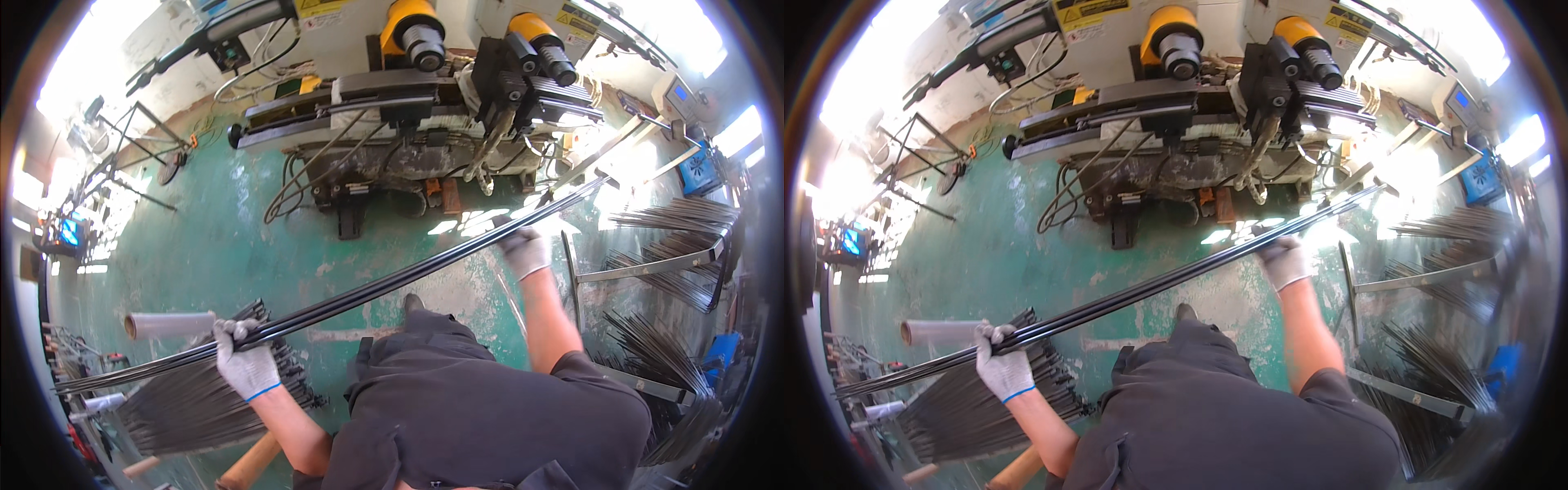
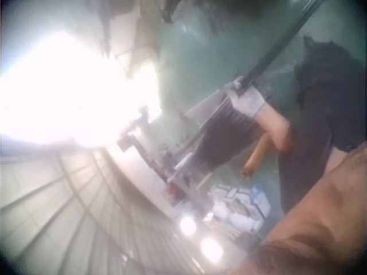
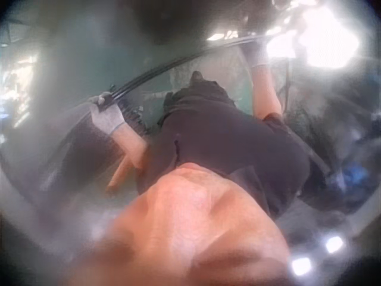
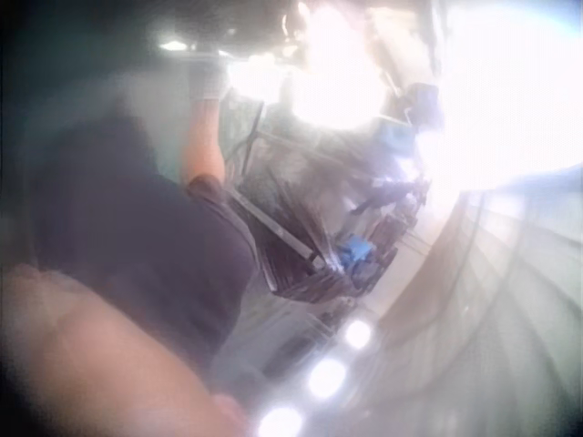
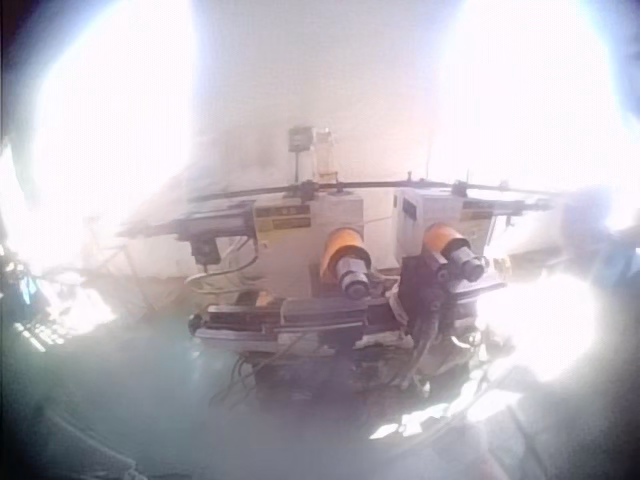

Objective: The person picks up metal rods from a stack and places them into an industrial bending machine to shape them.

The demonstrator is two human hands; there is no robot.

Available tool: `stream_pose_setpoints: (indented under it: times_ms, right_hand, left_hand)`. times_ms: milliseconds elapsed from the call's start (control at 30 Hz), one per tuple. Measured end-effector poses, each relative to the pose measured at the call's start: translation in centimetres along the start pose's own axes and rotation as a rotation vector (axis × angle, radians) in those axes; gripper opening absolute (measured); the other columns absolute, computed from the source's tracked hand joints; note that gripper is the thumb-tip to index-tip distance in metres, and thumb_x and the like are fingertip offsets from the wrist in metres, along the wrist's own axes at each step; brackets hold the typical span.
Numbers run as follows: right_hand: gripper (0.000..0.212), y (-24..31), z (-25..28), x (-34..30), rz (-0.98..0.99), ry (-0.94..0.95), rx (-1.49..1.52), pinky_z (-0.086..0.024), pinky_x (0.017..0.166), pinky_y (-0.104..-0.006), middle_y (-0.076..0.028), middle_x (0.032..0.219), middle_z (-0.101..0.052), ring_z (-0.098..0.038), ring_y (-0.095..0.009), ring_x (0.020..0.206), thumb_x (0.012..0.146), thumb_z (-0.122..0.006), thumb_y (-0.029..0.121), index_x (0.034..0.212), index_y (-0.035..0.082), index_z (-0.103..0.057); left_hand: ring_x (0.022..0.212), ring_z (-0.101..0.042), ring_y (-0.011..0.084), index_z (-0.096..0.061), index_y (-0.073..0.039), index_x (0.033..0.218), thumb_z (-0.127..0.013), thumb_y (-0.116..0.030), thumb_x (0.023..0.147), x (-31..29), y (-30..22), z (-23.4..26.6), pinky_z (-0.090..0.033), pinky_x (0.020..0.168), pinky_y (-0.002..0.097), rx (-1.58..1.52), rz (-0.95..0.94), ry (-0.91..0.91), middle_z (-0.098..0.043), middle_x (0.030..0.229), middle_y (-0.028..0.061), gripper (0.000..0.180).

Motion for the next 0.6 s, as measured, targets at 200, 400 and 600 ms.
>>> stream_pose_setpoints:
  times_ms: [200, 400, 600]
  right_hand:
    - [0.024, -2.7, -7.1, 4.9, 0.009, 0.004, 0.086, -0.057, 0.100, -0.0619, -0.016, 0.105, -0.062, -0.068, -0.037, 0.100, 0.091, -0.051, -0.012, 0.112, 0.000, -0.052]
    - [0.015, 7.5, -10.2, 10.6, 0.356, -0.009, -0.079, -0.062, 0.091, -0.0482, -0.013, 0.098, -0.066, -0.069, -0.032, 0.091, 0.100, -0.061, -0.002, 0.114, -0.001, -0.054]
    - [0.023, 8.9, -17.1, 14.3, 0.577, -0.165, -0.084, -0.061, 0.074, -0.0406, -0.013, 0.093, -0.072, -0.072, -0.028, 0.083, 0.101, -0.072, 0.018, 0.109, -0.001, -0.063]
  left_hand:
    - [0.101, -0.065, 0.0311, -0.065, 0.002, 0.112, -0.065, -0.008, 0.099, 6.6, 8.3, -8.8, -0.043, 0.115, 0.0529, 0.025, 0.269, 0.294, -0.067, 0.102, 0.0133, 0.017]
    - [0.108, -0.065, 0.0325, -0.062, 0.006, 0.118, -0.063, -0.005, 0.095, 20.8, 3.5, -11.0, -0.044, 0.116, 0.0530, 0.056, 0.184, 0.357, -0.068, 0.111, 0.0174, 0.026]
    - [0.106, -0.066, 0.0308, -0.065, 0.001, 0.111, -0.060, -0.014, 0.104, 33.4, 8.9, -13.3, -0.052, 0.107, 0.0482, 0.170, 0.180, 0.308, -0.069, 0.106, 0.0141, 0.017]
Point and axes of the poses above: each hand's wrist, its own x-axis towards the middle knuckle, its own z-axis out of the back of the hand, y = z × x, the point moved 8 cm from there along x, towards the middle knuckle
